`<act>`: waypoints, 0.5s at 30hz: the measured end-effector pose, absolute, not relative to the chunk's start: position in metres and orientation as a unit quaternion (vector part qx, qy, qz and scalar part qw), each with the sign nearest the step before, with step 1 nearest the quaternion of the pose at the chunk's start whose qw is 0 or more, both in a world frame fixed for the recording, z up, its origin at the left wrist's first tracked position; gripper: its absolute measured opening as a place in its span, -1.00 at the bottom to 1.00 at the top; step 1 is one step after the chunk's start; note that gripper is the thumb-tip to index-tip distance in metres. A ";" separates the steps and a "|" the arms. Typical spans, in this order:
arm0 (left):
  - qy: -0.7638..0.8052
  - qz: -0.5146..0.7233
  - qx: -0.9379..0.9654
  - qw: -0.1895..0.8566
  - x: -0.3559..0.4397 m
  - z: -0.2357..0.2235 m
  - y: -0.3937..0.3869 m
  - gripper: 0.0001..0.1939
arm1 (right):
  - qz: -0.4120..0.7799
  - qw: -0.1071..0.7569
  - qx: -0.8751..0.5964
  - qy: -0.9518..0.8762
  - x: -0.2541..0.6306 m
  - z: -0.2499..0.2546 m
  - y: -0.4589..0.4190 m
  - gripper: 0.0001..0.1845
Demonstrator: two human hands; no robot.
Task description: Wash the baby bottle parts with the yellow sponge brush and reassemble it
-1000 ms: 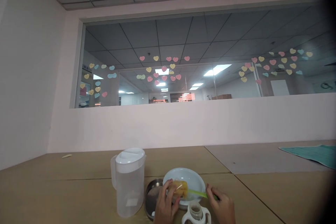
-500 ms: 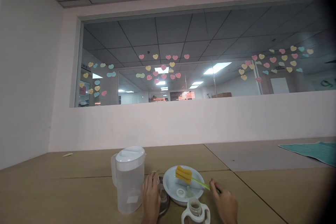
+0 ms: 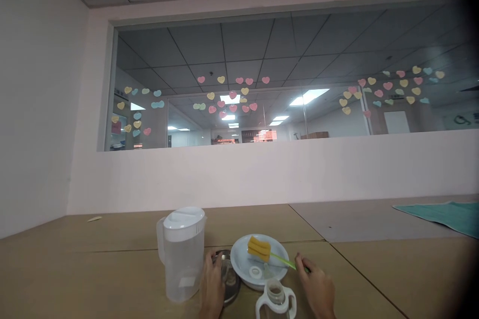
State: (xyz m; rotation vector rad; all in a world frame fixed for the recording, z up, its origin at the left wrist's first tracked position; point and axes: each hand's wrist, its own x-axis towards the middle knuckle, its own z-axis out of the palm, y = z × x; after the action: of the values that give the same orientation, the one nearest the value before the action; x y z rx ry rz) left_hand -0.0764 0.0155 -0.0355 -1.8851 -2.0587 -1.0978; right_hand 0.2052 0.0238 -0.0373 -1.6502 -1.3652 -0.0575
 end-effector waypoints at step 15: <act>-0.659 -0.389 -0.638 0.088 -0.078 -0.042 0.019 -0.36 | -0.027 0.486 -0.664 -0.567 0.206 -0.037 0.023 -0.48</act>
State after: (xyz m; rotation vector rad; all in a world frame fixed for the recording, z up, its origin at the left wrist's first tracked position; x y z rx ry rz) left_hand -0.0778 0.0187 -0.0417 -1.8987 -1.9600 -1.1585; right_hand 0.2057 0.0227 -0.0375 -1.6163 -1.3804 -0.0662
